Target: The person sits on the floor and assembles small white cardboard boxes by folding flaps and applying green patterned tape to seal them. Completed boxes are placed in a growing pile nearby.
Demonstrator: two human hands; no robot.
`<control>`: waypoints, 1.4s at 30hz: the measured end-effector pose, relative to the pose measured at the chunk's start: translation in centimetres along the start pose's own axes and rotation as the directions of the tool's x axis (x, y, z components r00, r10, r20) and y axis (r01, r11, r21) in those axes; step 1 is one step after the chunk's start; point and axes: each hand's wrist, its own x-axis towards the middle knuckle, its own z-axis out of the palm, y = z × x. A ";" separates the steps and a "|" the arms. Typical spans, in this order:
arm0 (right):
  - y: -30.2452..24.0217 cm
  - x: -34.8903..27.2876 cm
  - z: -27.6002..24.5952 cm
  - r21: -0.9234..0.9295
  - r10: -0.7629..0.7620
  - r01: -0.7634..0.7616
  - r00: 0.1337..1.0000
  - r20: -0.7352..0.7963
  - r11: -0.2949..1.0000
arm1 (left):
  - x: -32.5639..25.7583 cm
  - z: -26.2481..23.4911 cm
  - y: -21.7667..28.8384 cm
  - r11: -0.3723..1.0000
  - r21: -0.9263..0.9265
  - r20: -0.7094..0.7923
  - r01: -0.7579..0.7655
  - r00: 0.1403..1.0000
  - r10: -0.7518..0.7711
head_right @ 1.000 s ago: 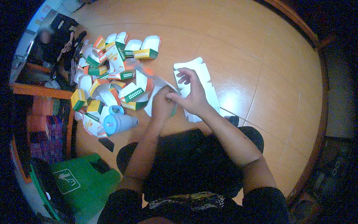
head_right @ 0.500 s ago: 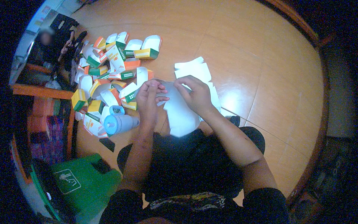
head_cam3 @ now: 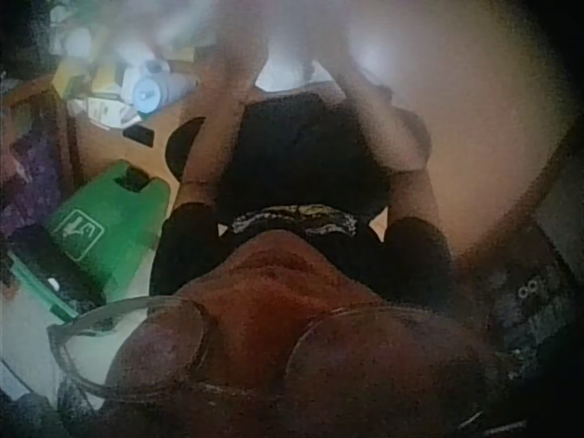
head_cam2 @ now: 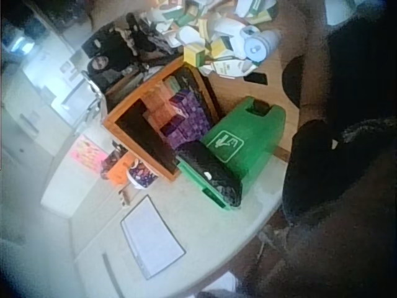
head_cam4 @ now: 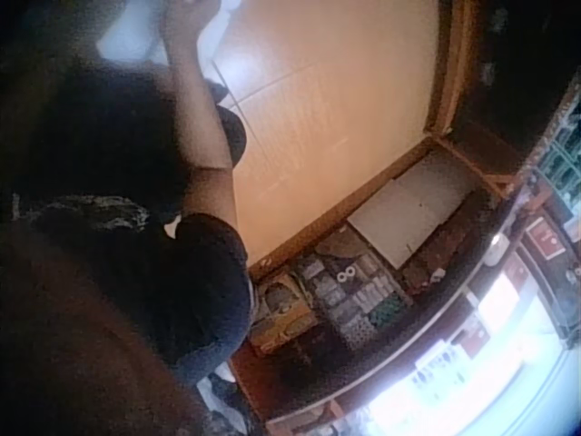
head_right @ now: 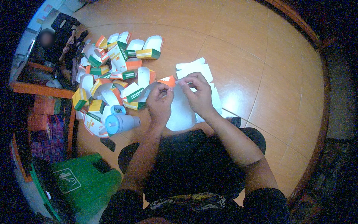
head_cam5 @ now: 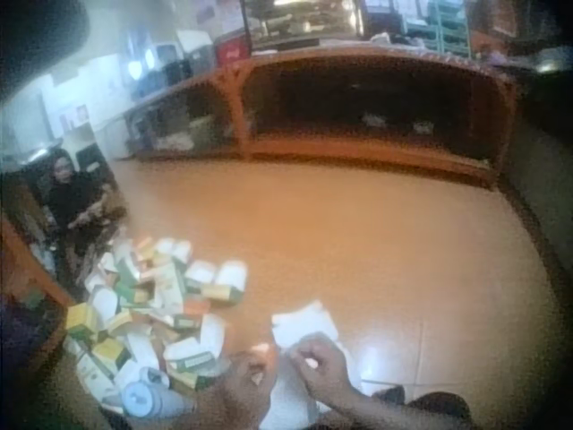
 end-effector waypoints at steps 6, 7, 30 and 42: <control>-0.1 -0.1 -0.9 -0.161 -0.125 0.129 0.991 0.039 0.978 | -0.6 1.4 0.2 0.996 0.046 -0.070 -0.071 0.995 0.074; -0.2 -0.2 -0.8 -0.141 -0.111 0.115 0.993 0.036 0.983 | -0.6 1.3 0.1 0.995 0.062 -0.068 -0.084 0.994 0.088; -0.8 -1.3 0.1 -0.129 -0.101 0.090 0.992 -0.079 0.988 | -2.1 1.2 -2.1 0.995 0.073 -0.052 -0.063 0.996 0.067; -0.9 -1.0 -0.2 -0.127 -0.140 0.133 0.989 -0.043 0.983 | -1.8 1.8 -1.1 0.994 -0.010 -0.108 -0.106 0.989 0.104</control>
